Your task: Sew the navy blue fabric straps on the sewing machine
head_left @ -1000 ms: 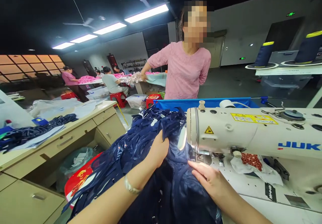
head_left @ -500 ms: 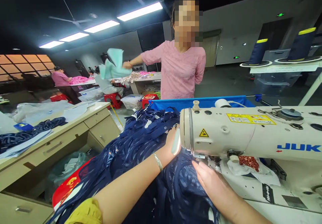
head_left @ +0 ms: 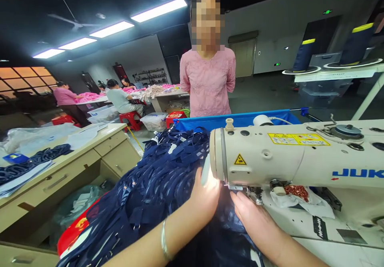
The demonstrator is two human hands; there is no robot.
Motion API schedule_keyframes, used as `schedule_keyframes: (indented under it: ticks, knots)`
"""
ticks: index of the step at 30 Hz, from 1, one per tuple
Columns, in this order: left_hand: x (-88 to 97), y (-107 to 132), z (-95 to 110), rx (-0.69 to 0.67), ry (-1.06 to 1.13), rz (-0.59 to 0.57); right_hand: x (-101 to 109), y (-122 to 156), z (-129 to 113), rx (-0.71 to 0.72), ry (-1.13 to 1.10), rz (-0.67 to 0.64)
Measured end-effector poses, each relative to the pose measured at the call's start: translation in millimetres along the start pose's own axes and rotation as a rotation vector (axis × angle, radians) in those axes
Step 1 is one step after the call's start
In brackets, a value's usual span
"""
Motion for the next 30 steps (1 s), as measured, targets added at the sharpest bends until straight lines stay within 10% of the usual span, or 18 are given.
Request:
schedule_keyframes:
  ticks: [5, 18, 30]
  knots:
    - [-42.4, 30.5, 12.0, -0.073, 0.108, -0.279, 6.5, 1.5, 14.4, 0.001, -0.111, 0.132]
    - [-59.1, 31.7, 0.4, -0.162, 0.248, -0.275, 27.3, 1.2, 35.1, 0.116, -0.058, 0.452]
    - [-53.5, 26.6, 3.1, -0.088, 0.155, -0.268, -15.6, -4.2, 47.5, -0.034, -0.234, 0.199]
Point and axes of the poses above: each hand's wrist, its own y-axis away from the middle knuckle, its own x-axis out of the back of the hand, z = x × y, the point moved 10 cm from there along -y, towards the middle knuckle, and after that the axes turned 10 degrees about -x, right-handed, at the moved point
